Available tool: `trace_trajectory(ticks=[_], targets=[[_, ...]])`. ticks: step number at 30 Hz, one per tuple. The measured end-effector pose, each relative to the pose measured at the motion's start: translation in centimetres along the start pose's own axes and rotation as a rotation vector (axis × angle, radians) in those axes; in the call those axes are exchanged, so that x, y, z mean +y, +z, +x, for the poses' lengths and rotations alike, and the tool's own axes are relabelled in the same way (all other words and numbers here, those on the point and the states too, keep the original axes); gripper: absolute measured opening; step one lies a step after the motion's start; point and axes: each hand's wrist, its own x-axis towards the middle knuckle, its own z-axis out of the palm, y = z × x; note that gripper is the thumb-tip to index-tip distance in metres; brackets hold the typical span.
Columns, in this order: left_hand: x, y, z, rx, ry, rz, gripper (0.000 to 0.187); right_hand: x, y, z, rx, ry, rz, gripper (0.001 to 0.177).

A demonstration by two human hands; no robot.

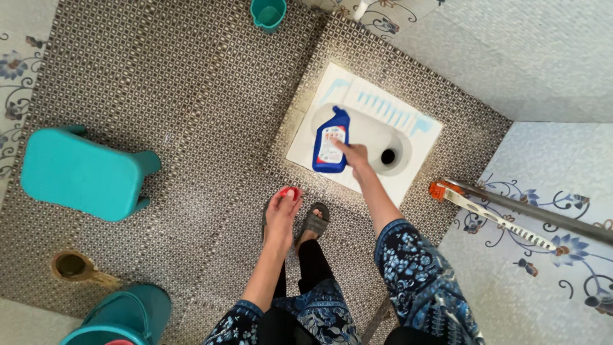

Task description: The person cleans a squat toilet by first scrubbing the surface with a long-handled brush. They then pour blue liquid cleaner into the bowl and continue scrubbing the interior and surrounding tiles. Finally, they flush the toilet and retrieve a packet of detergent from a wall shelf.

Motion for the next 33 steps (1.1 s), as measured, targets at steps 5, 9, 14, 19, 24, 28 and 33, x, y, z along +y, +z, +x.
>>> trace_trajectory(ticks=[5, 9, 14, 19, 24, 28, 33], targets=[[-0.4, -2.1, 0.0, 0.007, 0.009, -0.011, 0.041, 5.1, 2.7, -2.9, 0.001, 0.109, -0.045, 0.065], [-0.8, -3.6, -0.2, 0.050, 0.025, 0.009, 0.040, 8.4, 4.5, -6.0, -0.010, 0.168, -0.010, 0.067], [-1.0, -4.0, 0.1, 0.033, 0.039, 0.010, 0.039, 11.4, 5.7, -8.8, 0.009, 0.182, 0.044, 0.066], [-1.3, -3.9, 1.2, -0.028, 0.035, -0.005, 0.036, 13.7, 6.3, -10.6, -0.007, 0.230, 0.124, 0.061], [-1.8, -3.9, 2.6, -0.065, 0.007, 0.058, 0.034, 15.0, 6.4, -11.5, 0.005, 0.185, 0.256, 0.060], [-3.1, -5.7, 3.0, -0.111, 0.011, 0.106, 0.034, 18.0, 5.4, -11.7, 0.000, 0.331, 0.066, 0.069], [-5.2, -8.0, 5.0, -0.078, -0.027, 0.101, 0.033, 21.4, 5.3, -8.8, -0.011, 0.199, 0.111, 0.067]])
